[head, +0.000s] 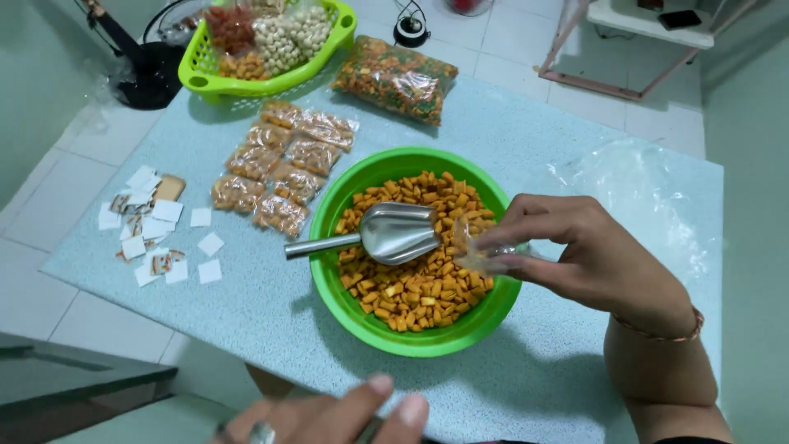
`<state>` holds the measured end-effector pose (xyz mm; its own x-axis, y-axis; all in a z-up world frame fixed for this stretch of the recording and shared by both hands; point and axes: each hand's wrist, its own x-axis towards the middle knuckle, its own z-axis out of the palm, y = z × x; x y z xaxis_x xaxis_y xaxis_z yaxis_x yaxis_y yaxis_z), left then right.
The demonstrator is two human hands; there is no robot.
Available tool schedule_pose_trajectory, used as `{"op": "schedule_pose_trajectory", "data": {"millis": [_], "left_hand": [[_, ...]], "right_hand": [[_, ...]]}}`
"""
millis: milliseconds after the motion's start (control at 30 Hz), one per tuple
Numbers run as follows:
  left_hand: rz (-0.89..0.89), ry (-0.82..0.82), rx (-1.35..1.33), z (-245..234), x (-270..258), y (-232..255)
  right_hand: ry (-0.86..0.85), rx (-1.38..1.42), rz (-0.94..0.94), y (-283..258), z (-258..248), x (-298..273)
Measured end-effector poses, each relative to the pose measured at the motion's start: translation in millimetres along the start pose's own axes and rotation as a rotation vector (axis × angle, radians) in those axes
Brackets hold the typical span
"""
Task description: Packing small orange snacks from a large green bowl into individual plastic bags using a metal scoop.
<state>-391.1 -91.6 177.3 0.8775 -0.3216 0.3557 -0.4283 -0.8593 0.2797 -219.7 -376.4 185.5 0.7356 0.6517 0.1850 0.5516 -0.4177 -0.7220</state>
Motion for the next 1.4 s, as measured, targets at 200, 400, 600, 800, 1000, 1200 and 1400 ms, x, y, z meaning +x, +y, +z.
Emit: {"op": "schedule_pose_trajectory", "data": {"millis": [200,400,600,800,1000,1200,1400], "left_hand": [[0.335,0.153,-0.362,26.9,76.9,-7.7],[0.247,0.014,-0.575,65.8,86.1,-6.3],[0.037,-0.119,-0.897,72.8,92.4,-15.5],[-0.067,-0.215,-1.09,78.3,96.1,-14.0],[-0.137,-0.364,-1.26,71.4,96.2,-17.4],[-0.232,-0.385,-1.638,71.1,89.5,-19.1],[-0.226,-0.51,-1.713,70.7,84.1,-26.0]], "right_hand": [[-0.103,0.033,-0.029,-6.2,3.7,-1.5],[-0.141,0.045,-0.045,-5.5,3.8,-8.0],[-0.113,0.012,0.012,-2.1,7.9,-5.9],[-0.113,-0.001,0.006,-8.5,10.8,0.6],[-0.406,0.015,0.015,3.3,7.3,-0.5],[-0.582,0.006,0.235,6.6,7.8,6.5],[-0.587,0.182,0.115,4.3,3.8,7.4]]}}
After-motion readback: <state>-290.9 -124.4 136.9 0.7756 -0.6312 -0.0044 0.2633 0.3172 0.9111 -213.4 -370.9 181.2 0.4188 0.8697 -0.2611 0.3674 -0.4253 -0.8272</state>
